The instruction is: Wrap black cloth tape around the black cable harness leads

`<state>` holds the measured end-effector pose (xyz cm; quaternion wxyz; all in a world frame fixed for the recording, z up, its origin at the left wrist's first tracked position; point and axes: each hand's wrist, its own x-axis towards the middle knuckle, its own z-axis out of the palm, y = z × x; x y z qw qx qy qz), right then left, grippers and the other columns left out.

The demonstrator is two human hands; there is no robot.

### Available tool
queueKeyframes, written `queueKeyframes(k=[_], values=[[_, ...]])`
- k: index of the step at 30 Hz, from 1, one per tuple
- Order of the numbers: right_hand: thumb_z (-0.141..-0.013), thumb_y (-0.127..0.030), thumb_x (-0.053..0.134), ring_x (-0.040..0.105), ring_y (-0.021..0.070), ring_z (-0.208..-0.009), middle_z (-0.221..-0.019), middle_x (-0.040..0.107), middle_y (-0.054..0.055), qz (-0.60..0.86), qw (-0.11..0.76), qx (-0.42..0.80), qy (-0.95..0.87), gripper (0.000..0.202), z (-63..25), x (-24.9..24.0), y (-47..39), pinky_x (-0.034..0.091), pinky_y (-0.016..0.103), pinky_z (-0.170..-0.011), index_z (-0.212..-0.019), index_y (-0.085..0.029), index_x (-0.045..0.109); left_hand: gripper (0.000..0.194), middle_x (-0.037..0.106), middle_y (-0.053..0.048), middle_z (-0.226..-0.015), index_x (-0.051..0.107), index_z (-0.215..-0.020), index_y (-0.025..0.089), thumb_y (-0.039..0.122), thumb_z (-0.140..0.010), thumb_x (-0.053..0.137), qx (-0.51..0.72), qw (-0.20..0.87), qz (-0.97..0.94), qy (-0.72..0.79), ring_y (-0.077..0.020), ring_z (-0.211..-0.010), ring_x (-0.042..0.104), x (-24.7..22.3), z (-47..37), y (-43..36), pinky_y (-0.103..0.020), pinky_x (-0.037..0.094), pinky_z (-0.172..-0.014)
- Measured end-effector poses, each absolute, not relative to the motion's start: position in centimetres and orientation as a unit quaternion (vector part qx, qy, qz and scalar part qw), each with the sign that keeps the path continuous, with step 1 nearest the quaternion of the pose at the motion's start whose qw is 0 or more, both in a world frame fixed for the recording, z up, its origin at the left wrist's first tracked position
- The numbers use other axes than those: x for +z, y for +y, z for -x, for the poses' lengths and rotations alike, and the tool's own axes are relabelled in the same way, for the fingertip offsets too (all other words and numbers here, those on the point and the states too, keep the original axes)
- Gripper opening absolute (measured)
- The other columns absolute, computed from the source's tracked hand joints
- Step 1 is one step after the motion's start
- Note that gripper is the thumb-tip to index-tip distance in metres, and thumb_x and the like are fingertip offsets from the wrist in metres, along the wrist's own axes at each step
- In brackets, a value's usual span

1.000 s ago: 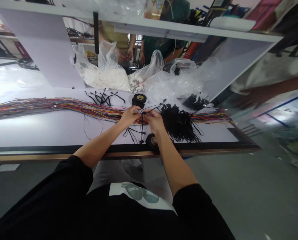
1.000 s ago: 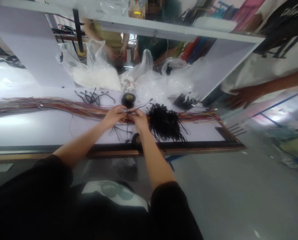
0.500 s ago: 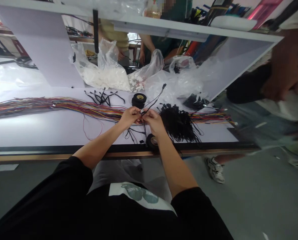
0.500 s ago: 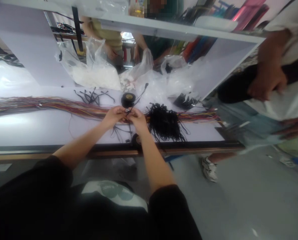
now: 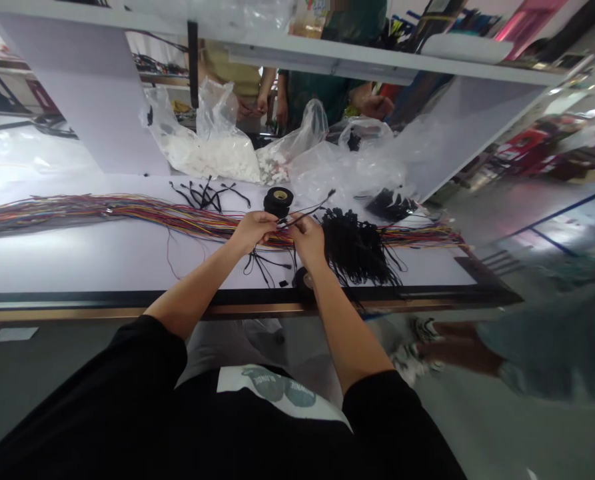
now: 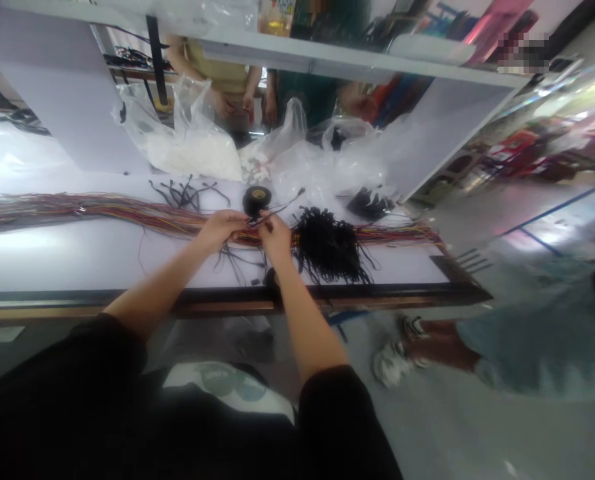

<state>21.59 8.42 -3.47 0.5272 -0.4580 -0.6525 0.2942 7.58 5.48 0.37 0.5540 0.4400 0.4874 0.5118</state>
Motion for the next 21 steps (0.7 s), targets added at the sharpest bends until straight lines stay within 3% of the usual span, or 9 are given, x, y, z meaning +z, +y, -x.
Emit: queueKeyframes(k=[4, 9, 14, 18, 21], values=[[-0.065, -0.021, 0.052, 0.06, 0.0173, -0.088, -0.092, 0.067, 0.003, 0.434, 0.531, 0.331, -0.648, 0.019, -21.1, -2.4, 8.4, 0.044, 0.035, -0.086, -0.079, -0.019, 0.064, 0.01, 0.043, 0.008, -0.035, 0.055, -0.066, 0.011, 0.002, -0.069, 0.054, 0.504, 0.549, -0.432, 0.508, -0.0025, -0.029, 0.031, 0.9, -7.0, 5.5, -0.018, 0.016, -0.035], [-0.06, -0.028, 0.062, 0.058, 0.0139, -0.076, -0.089, 0.065, 0.0, 0.406, 0.5, 0.482, -0.594, 0.019, -20.5, -1.6, 8.0, 0.048, 0.03, -0.074, -0.077, -0.019, 0.063, 0.006, 0.044, 0.009, -0.038, 0.056, -0.066, 0.011, 0.005, -0.067, 0.058, 0.502, 0.508, -0.467, 0.521, -0.0021, -0.033, 0.031, 0.7, -6.8, 5.3, -0.018, 0.018, -0.039], [-0.066, -0.035, 0.059, 0.056, 0.0139, -0.066, -0.069, 0.06, -0.002, 0.446, 0.528, 0.418, -0.589, 0.019, -20.3, -2.1, 8.2, 0.049, 0.031, -0.069, -0.073, -0.018, 0.061, 0.01, 0.046, 0.008, -0.04, 0.058, -0.071, 0.01, 0.002, -0.067, 0.055, 0.475, 0.504, -0.494, 0.526, -0.0035, -0.035, 0.034, 1.3, -6.6, 4.4, -0.019, 0.021, -0.041], [-0.069, -0.032, 0.057, 0.059, 0.0154, -0.072, -0.076, 0.064, 0.0, 0.443, 0.517, 0.359, -0.638, 0.016, -20.3, -2.5, 8.3, 0.049, 0.032, -0.073, -0.075, -0.019, 0.062, 0.005, 0.041, 0.009, -0.036, 0.059, -0.072, 0.012, 0.009, -0.071, 0.055, 0.43, 0.47, -0.546, 0.544, -0.0057, -0.033, 0.034, 1.2, -6.0, 4.4, -0.02, 0.023, -0.042], [-0.071, -0.029, 0.056, 0.061, 0.0169, -0.078, -0.085, 0.067, 0.002, 0.452, 0.48, 0.318, -0.681, 0.018, -20.2, -2.3, 8.1, 0.049, 0.033, -0.076, -0.083, -0.019, 0.064, 0.007, 0.042, 0.007, -0.036, 0.057, -0.063, 0.014, 0.013, -0.07, 0.056, 0.4, 0.364, -0.604, 0.585, -0.0077, -0.037, 0.04, 0.8, -5.7, 4.7, -0.021, 0.028, -0.046]])
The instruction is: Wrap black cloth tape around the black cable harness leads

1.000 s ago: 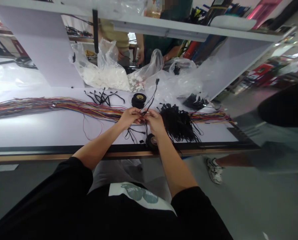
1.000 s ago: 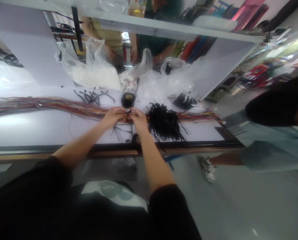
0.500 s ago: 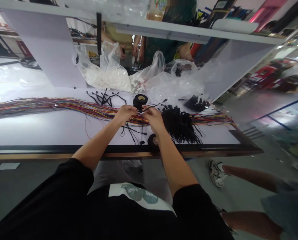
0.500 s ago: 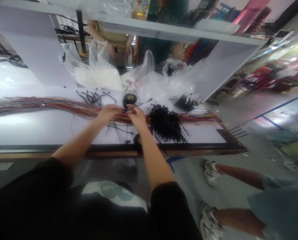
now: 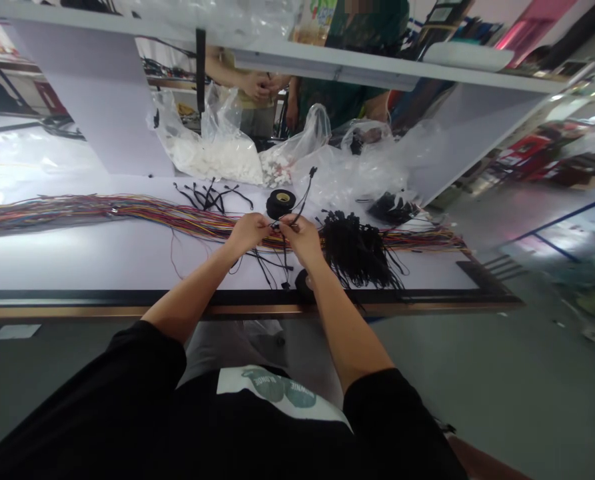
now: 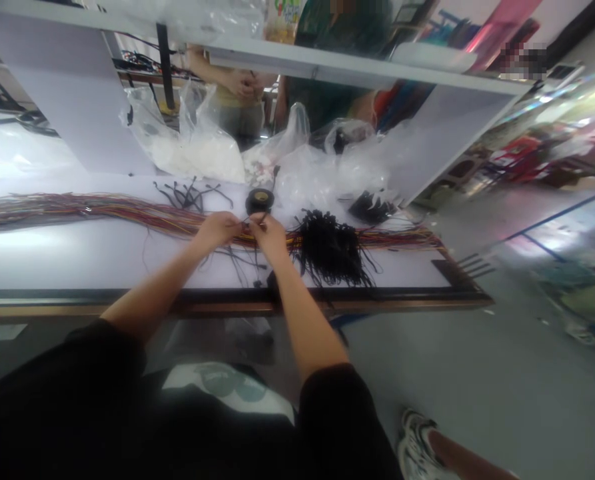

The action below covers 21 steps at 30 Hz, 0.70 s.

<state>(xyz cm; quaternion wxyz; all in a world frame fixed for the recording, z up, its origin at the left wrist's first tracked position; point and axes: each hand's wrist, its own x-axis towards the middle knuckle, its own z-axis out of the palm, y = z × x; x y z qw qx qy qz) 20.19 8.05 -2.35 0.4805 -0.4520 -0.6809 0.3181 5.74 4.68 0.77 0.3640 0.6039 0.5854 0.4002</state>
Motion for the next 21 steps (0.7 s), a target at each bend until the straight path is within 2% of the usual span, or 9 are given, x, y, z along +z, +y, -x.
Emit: queueKeyframes(k=[3, 7, 10, 15, 18, 20, 21], values=[[-0.072, -0.025, 0.055, 0.061, 0.0183, -0.082, -0.092, 0.068, 0.005, 0.468, 0.441, 0.261, -0.72, 0.024, -20.0, -2.0, 7.7, 0.048, 0.034, -0.079, -0.092, -0.018, 0.066, 0.012, 0.044, 0.007, -0.037, 0.052, -0.057, 0.015, 0.01, -0.067, 0.056, 0.392, 0.32, -0.615, 0.605, -0.0084, -0.04, 0.043, 0.5, -6.0, 4.8, -0.021, 0.029, -0.048], [-0.074, -0.021, 0.053, 0.062, 0.0207, -0.087, -0.098, 0.069, 0.008, 0.501, 0.384, 0.202, -0.749, 0.025, -20.0, -1.4, 7.4, 0.046, 0.036, -0.085, -0.094, -0.018, 0.068, 0.013, 0.041, 0.008, -0.035, 0.048, -0.061, 0.016, 0.004, -0.066, 0.051, 0.448, 0.466, -0.527, 0.552, -0.0056, -0.033, 0.035, 0.6, -6.6, 4.7, -0.019, 0.022, -0.041], [-0.074, -0.02, 0.051, 0.063, 0.0214, -0.084, -0.089, 0.071, 0.006, 0.512, 0.362, 0.21, -0.75, 0.021, -20.0, -1.0, 7.4, 0.046, 0.036, -0.083, -0.085, -0.019, 0.069, 0.013, 0.036, 0.01, -0.033, 0.048, -0.063, 0.015, 0.002, -0.066, 0.05, 0.459, 0.524, -0.48, 0.533, -0.0044, -0.03, 0.03, 0.7, -6.6, 4.8, -0.019, 0.016, -0.038], [-0.074, -0.019, 0.05, 0.062, 0.0201, -0.078, -0.075, 0.068, 0.002, 0.524, 0.371, 0.235, -0.73, 0.016, -19.9, -0.9, 7.5, 0.046, 0.036, -0.082, -0.075, -0.02, 0.066, 0.009, 0.032, 0.01, -0.033, 0.054, -0.061, 0.012, 0.006, -0.067, 0.054, 0.435, 0.541, -0.488, 0.529, -0.0027, -0.029, 0.024, 1.1, -5.9, 4.7, -0.02, 0.011, -0.037], [-0.074, -0.018, 0.049, 0.062, 0.0175, -0.07, -0.07, 0.065, 0.001, 0.53, 0.384, 0.257, -0.711, 0.013, -19.5, -1.2, 8.0, 0.048, 0.032, -0.074, -0.075, -0.02, 0.062, 0.009, 0.033, 0.008, -0.034, 0.057, -0.06, 0.011, 0.012, -0.069, 0.057, 0.404, 0.571, -0.497, 0.514, -0.0027, -0.031, 0.023, 1.3, -5.2, 4.8, -0.02, 0.01, -0.038], [-0.076, -0.018, 0.048, 0.06, 0.0153, -0.061, -0.066, 0.062, 0.0, 0.538, 0.392, 0.277, -0.692, 0.012, -19.3, -1.3, 8.7, 0.05, 0.03, -0.064, -0.078, -0.02, 0.059, 0.003, 0.036, 0.008, -0.036, 0.059, -0.066, 0.012, 0.011, -0.068, 0.057, 0.391, 0.583, -0.495, 0.512, -0.0034, -0.032, 0.025, 1.2, -4.6, 5.2, -0.02, 0.012, -0.038], [-0.078, -0.018, 0.046, 0.058, 0.014, -0.055, -0.065, 0.061, -0.001, 0.543, 0.396, 0.288, -0.682, 0.012, -19.2, -1.4, 9.1, 0.05, 0.029, -0.059, -0.079, -0.02, 0.058, 0.006, 0.038, 0.008, -0.038, 0.061, -0.069, 0.012, 0.009, -0.066, 0.057, 0.384, 0.573, -0.502, 0.522, -0.004, -0.033, 0.027, 1.0, -4.2, 5.4, -0.02, 0.014, -0.039]])
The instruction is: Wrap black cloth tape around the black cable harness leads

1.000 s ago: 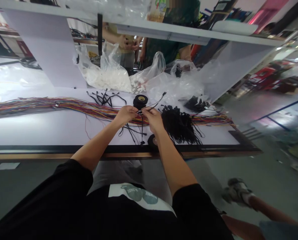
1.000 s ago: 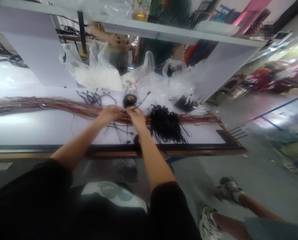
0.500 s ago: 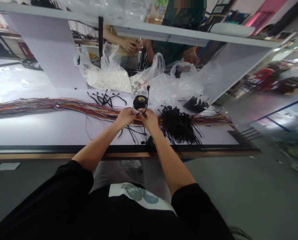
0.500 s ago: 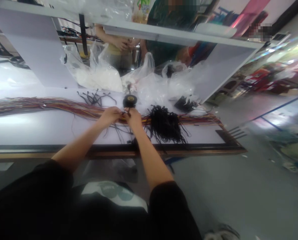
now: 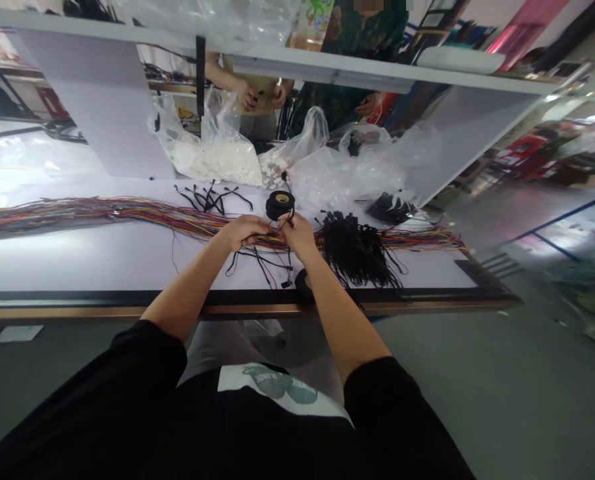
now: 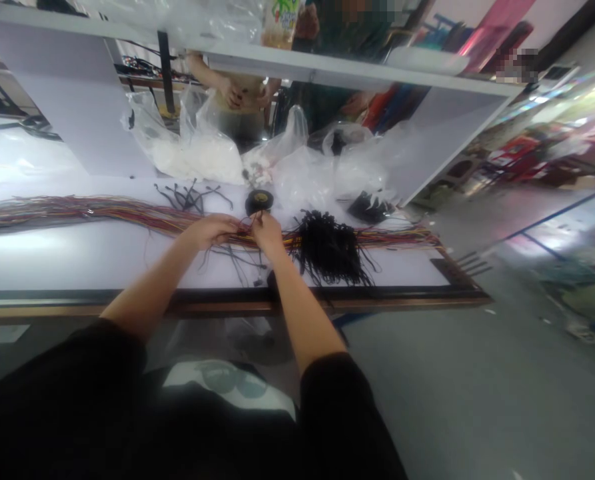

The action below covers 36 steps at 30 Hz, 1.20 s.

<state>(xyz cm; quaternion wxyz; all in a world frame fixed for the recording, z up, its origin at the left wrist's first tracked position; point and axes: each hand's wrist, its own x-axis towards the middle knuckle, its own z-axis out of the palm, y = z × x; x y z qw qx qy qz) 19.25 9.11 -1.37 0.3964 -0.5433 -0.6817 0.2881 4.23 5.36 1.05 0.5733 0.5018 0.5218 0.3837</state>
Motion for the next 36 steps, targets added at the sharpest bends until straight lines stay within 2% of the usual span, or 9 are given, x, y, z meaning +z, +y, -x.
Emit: queueKeyframes(k=[4, 8, 14, 19, 22, 26, 29, 33, 36], values=[[-0.082, -0.017, 0.042, 0.052, 0.0101, -0.043, -0.058, 0.057, -0.002, 0.566, 0.401, 0.316, -0.647, 0.011, -19.4, -1.4, 11.1, 0.047, 0.025, -0.046, -0.077, -0.018, 0.052, 0.015, 0.045, 0.005, -0.04, 0.062, -0.055, 0.015, 0.002, -0.057, 0.055, 0.356, 0.426, -0.595, 0.582, -0.0079, -0.045, 0.043, 0.6, -2.5, 5.9, -0.019, 0.029, -0.047], [-0.08, -0.019, 0.05, 0.059, 0.0142, -0.053, -0.056, 0.058, 0.001, 0.587, 0.381, 0.296, -0.65, 0.012, -19.8, -1.4, 12.5, 0.05, 0.029, -0.056, -0.067, -0.018, 0.052, 0.015, 0.049, 0.004, -0.042, 0.059, -0.049, 0.015, 0.004, -0.058, 0.058, 0.37, 0.374, -0.599, 0.603, -0.0097, -0.053, 0.049, 0.4, -1.2, 5.5, -0.019, 0.033, -0.051], [-0.066, -0.014, 0.059, 0.06, 0.0293, -0.095, -0.087, 0.066, 0.015, 0.62, 0.357, 0.19, -0.673, 0.004, -21.3, -0.1, 11.3, 0.044, 0.041, -0.084, -0.069, -0.016, 0.059, 0.014, 0.043, 0.007, -0.039, 0.055, -0.057, 0.012, 0.006, -0.067, 0.062, 0.454, 0.52, -0.468, 0.552, -0.0027, -0.034, 0.035, 0.2, -1.8, 4.2, -0.017, 0.024, -0.039], [-0.076, -0.029, 0.05, 0.063, 0.0245, -0.08, -0.085, 0.07, 0.008, 0.567, 0.184, 0.151, -0.789, 0.019, -26.0, -0.2, 4.6, 0.046, 0.038, -0.074, -0.083, -0.02, 0.065, 0.015, 0.055, 0.003, -0.053, 0.05, -0.062, 0.012, 0.015, -0.073, 0.061, 0.489, 0.594, -0.414, 0.487, -0.0014, -0.031, 0.037, -0.5, -2.8, 2.9, -0.016, 0.017, -0.032], [-0.073, -0.026, 0.056, 0.063, 0.0244, -0.089, -0.098, 0.069, 0.01, 0.509, 0.13, 0.107, -0.844, 0.034, -28.1, -2.3, 0.3, 0.047, 0.036, -0.077, -0.105, -0.018, 0.063, 0.013, 0.055, 0.001, -0.054, 0.053, -0.064, 0.01, 0.012, -0.076, 0.055, 0.518, 0.645, -0.375, 0.418, -0.0017, -0.032, 0.037, -0.4, -3.7, 1.8, -0.016, 0.019, -0.033], [-0.079, -0.023, 0.051, 0.057, 0.0273, -0.107, -0.114, 0.065, 0.012, 0.495, 0.153, -0.016, -0.855, 0.033, -28.3, -5.0, -2.2, 0.041, 0.044, -0.089, -0.111, -0.02, 0.06, 0.008, 0.06, -0.002, -0.064, 0.06, -0.074, 0.008, 0.004, -0.071, 0.054, 0.542, 0.684, -0.324, 0.366, -0.0043, -0.047, 0.05, 0.0, -5.0, 0.2, -0.017, 0.036, -0.044], [-0.08, -0.022, 0.051, 0.056, 0.0277, -0.108, -0.115, 0.064, 0.012, 0.503, 0.165, -0.032, -0.848, 0.032, -27.8, -5.8, -2.4, 0.038, 0.048, -0.092, -0.111, -0.022, 0.061, 0.01, 0.058, 0.0, -0.062, 0.061, -0.08, 0.011, 0.01, -0.07, 0.06, 0.542, 0.687, -0.34, 0.345, -0.0054, -0.046, 0.05, -0.1, -5.6, -0.8, -0.018, 0.036, -0.044], [-0.08, -0.021, 0.05, 0.061, 0.0277, -0.1, -0.104, 0.068, 0.013, 0.54, 0.259, 0.05, -0.799, 0.028, -27.5, -5.7, -2.6, 0.042, 0.048, -0.089, -0.103, -0.02, 0.065, 0.012, 0.054, 0.003, -0.056, 0.06, -0.081, 0.012, 0.017, -0.07, 0.062, 0.545, 0.664, -0.351, 0.373, -0.0016, -0.034, 0.034, -1.2, -6.5, -1.9, -0.017, 0.018, -0.036], [-0.079, -0.03, 0.052, 0.063, 0.0237, -0.095, -0.101, 0.069, 0.008, 0.52, 0.39, 0.172, -0.74, 0.026, -27.0, -4.6, -3.6, 0.047, 0.042, -0.085, -0.101, -0.024, 0.065, 0.006, 0.051, 0.003, -0.054, 0.054, -0.067, 0.012, 0.014, -0.071, 0.059, 0.562, 0.632, -0.345, 0.406, -0.0017, -0.038, 0.034, -2.0, -7.6, -2.7, -0.017, 0.021, -0.039]])
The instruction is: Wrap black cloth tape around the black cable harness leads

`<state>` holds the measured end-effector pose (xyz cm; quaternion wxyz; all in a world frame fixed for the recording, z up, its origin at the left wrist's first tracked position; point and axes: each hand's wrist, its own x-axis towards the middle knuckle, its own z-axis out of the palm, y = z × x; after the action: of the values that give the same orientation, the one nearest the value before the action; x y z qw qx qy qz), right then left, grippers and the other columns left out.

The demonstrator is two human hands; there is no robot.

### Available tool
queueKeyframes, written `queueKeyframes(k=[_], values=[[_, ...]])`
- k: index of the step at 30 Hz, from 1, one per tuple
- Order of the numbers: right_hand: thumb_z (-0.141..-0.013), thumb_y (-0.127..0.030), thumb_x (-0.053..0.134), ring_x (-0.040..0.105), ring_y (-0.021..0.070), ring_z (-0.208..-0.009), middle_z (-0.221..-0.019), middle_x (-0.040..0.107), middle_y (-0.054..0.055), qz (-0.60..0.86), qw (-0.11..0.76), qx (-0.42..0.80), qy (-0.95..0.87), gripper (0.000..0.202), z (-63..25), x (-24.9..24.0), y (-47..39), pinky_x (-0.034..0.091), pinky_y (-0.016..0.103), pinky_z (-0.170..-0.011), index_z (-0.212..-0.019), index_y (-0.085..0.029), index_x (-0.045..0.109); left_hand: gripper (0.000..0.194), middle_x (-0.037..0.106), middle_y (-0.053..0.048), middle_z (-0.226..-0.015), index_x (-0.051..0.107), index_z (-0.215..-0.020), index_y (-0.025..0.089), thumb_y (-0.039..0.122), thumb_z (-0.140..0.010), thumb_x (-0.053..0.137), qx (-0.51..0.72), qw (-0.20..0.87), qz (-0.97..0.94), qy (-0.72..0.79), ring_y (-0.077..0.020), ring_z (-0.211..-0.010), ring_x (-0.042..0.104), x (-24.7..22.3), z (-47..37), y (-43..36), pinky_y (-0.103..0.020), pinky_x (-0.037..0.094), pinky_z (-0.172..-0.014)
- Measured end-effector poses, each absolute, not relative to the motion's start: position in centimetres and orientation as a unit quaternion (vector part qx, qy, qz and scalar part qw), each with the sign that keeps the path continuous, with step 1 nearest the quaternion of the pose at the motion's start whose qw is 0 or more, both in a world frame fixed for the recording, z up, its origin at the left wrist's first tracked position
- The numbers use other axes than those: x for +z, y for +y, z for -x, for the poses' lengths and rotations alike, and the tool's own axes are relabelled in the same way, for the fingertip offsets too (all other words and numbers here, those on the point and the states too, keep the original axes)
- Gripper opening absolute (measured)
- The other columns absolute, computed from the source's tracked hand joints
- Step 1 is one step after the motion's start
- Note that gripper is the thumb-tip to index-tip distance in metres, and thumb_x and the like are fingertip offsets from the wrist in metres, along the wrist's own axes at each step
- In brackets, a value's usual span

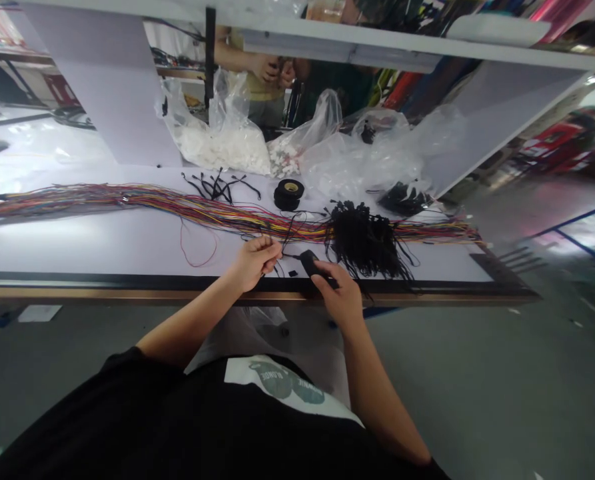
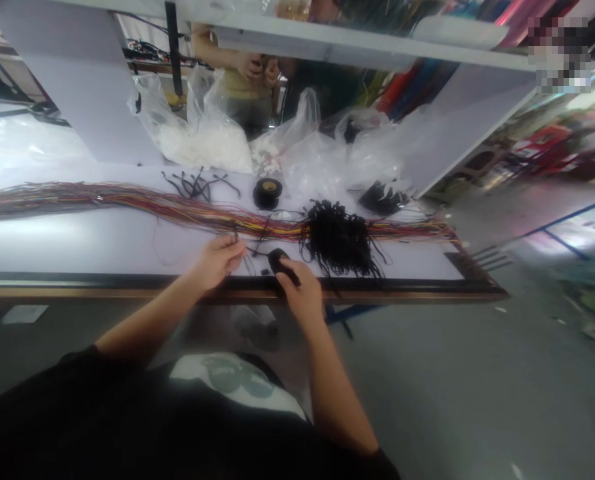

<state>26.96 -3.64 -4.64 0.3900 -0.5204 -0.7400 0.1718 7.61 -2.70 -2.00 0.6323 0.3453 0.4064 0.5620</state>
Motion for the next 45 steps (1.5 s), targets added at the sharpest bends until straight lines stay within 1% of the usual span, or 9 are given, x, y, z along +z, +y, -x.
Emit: queueKeyframes(k=[4, 8, 11, 16, 21, 32, 39, 42, 45], values=[[-0.075, -0.038, 0.059, 0.065, 0.0217, -0.087, -0.095, 0.071, 0.004, 0.512, 0.464, 0.259, -0.675, 0.026, -25.8, -2.8, -5.5, 0.05, 0.038, -0.08, -0.096, -0.025, 0.067, 0.012, 0.044, 0.005, -0.051, 0.06, -0.073, 0.014, 0.007, -0.071, 0.05, 0.534, 0.565, -0.413, 0.474, -0.0064, -0.046, 0.04, -1.6, -8.7, -4.1, -0.019, 0.033, -0.048], [-0.075, -0.039, 0.06, 0.064, 0.0219, -0.09, -0.097, 0.07, 0.004, 0.51, 0.467, 0.258, -0.675, 0.026, -25.3, -1.9, -6.7, 0.05, 0.037, -0.081, -0.095, -0.025, 0.066, 0.025, 0.059, -0.001, -0.075, 0.063, -0.086, 0.016, 0.004, -0.071, 0.047, 0.482, 0.429, -0.565, 0.515, -0.0131, -0.075, 0.054, -0.8, -8.3, -5.0, -0.023, 0.042, -0.071], [-0.076, -0.038, 0.058, 0.064, 0.0223, -0.092, -0.101, 0.069, 0.005, 0.513, 0.45, 0.246, -0.688, 0.025, -25.3, -1.8, -7.3, 0.051, 0.036, -0.076, -0.096, -0.025, 0.066, 0.027, 0.06, -0.002, -0.076, 0.06, -0.098, 0.017, 0.009, -0.077, 0.044, 0.439, 0.382, -0.622, 0.524, -0.0148, -0.078, 0.055, -1.1, -7.9, -5.3, -0.025, 0.041, -0.078], [-0.08, -0.038, 0.053, 0.063, 0.0231, -0.097, -0.102, 0.069, 0.006, 0.496, 0.424, 0.182, -0.735, 0.023, -25.4, -1.6, -8.0, 0.049, 0.039, -0.083, -0.095, -0.026, 0.065, 0.015, 0.055, 0.001, -0.071, 0.057, -0.091, 0.016, 0.021, -0.077, 0.052, 0.448, 0.382, -0.613, 0.526, -0.0121, -0.068, 0.051, -1.2, -8.2, -5.8, -0.023, 0.041, -0.069], [-0.082, -0.038, 0.05, 0.062, 0.0244, -0.1, -0.103, 0.069, 0.006, 0.48, 0.394, 0.111, -0.776, 0.023, -25.5, -1.3, -8.1, 0.046, 0.041, -0.087, -0.097, -0.027, 0.064, 0.021, 0.051, 0.004, -0.064, 0.063, -0.092, 0.016, 0.019, -0.071, 0.059, 0.476, 0.427, -0.604, 0.475, -0.0086, -0.059, 0.046, -0.6, -8.8, -6.5, -0.02, 0.039, -0.063], [-0.083, -0.031, 0.046, 0.061, 0.0234, -0.099, -0.103, 0.069, 0.008, 0.474, 0.344, 0.046, -0.809, 0.026, -24.7, -1.5, -7.6, 0.042, 0.037, -0.083, -0.1, -0.022, 0.063, 0.008, 0.065, -0.001, -0.079, 0.062, -0.077, 0.017, 0.015, -0.074, 0.055, 0.491, 0.367, -0.612, 0.5, -0.0121, -0.075, 0.056, -1.6, -8.7, -6.5, -0.022, 0.042, -0.073], [-0.083, -0.027, 0.045, 0.061, 0.0204, -0.076, -0.085, 0.072, 0.006, 0.548, 0.202, -0.061, -0.81, 0.031, -23.4, -0.7, -6.4, 0.033, 0.032, -0.067, -0.105, -0.025, 0.066, 0.007, 0.046, 0.006, -0.058, 0.05, -0.068, 0.015, 0.013, -0.074, 0.053, 0.464, 0.473, -0.559, 0.499, -0.0071, -0.055, 0.041, -1.4, -9.3, -6.0, -0.02, 0.035, -0.058], [-0.083, -0.025, 0.045, 0.06, 0.0193, -0.076, -0.077, 0.071, 0.006, 0.579, 0.21, -0.048, -0.787, 0.027, -23.5, -0.9, -5.5, 0.033, 0.031, -0.069, -0.093, -0.024, 0.07, 0.003, 0.038, 0.009, -0.053, 0.048, -0.076, 0.015, 0.013, -0.077, 0.05, 0.433, 0.56, -0.5, 0.498, -0.0043, -0.045, 0.032, -1.0, -9.6, -5.9, -0.018, 0.028, -0.049], [-0.082, -0.027, 0.044, 0.061, 0.0189, -0.081, -0.088, 0.07, 0.006, 0.587, 0.326, 0.06, -0.738, 0.026, -24.2, -1.4, -4.7, 0.039, 0.031, -0.074, -0.092, -0.022, 0.068, 0.026, 0.041, 0.009, -0.058, 0.044, -0.102, 0.016, 0.014, -0.078, 0.052, 0.406, 0.591, -0.482, 0.504, -0.0032, -0.042, 0.033, -0.7, -9.6, -5.9, -0.018, 0.027, -0.046]])
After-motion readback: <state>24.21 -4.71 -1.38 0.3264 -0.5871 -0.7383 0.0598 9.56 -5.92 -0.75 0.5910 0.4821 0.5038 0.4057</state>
